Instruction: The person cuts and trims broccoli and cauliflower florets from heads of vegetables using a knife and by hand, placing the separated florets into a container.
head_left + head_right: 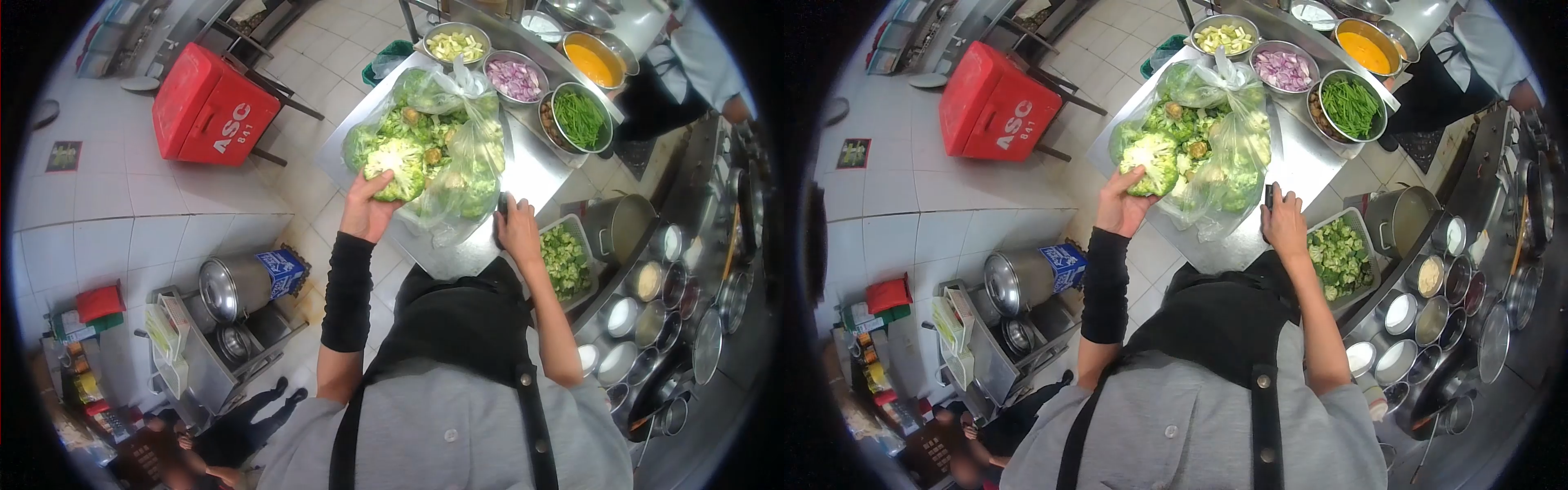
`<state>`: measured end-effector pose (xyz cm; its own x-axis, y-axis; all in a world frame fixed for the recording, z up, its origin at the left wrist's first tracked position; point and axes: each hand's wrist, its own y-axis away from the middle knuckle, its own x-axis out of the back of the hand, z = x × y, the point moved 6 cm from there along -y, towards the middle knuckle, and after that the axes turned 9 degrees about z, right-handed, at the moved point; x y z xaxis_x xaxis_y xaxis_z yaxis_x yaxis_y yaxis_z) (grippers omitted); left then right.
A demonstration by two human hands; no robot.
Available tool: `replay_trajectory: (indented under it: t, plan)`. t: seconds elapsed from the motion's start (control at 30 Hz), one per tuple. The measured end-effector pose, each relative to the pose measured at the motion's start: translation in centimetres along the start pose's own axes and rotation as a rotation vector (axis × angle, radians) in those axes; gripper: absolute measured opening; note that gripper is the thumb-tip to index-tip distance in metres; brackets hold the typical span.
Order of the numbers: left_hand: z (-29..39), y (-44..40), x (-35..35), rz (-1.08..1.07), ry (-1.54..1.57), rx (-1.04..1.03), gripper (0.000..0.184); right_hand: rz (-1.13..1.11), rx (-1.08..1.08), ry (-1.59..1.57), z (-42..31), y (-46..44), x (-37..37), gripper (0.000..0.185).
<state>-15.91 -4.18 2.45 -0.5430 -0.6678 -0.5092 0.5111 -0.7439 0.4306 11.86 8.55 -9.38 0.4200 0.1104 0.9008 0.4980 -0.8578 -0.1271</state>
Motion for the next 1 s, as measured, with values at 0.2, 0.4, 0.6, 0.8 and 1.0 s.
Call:
replay_trajectory:
  t: [0.2,0.4,0.6,0.8,1.0]
  plan:
    - [-0.9,-0.7,0.1,0.095,-0.032,-0.068,0.086,0.144,0.06,-0.278,-1.9,0.5,4.8,0.025]
    - [-0.9,-0.3,-1.8,0.036,-0.289,-0.164,0.086,0.179,0.112,-0.835,-11.2,-3.1,11.8,0.031]
    - [1.3,1.8,-5.1,-0.149,-0.777,-0.483,0.082,-0.201,-0.154,-1.219,-13.0,-7.5,8.1,0.049]
    - [1.5,2.9,-5.6,-0.051,-1.119,-0.629,0.07,-0.386,-0.228,-1.278,-12.2,-7.3,5.5,0.047]
    - [0.0,2.7,-6.0,0.006,-1.108,-0.668,0.063,-0.22,-0.382,-1.315,-11.5,-6.4,4.5,0.035]
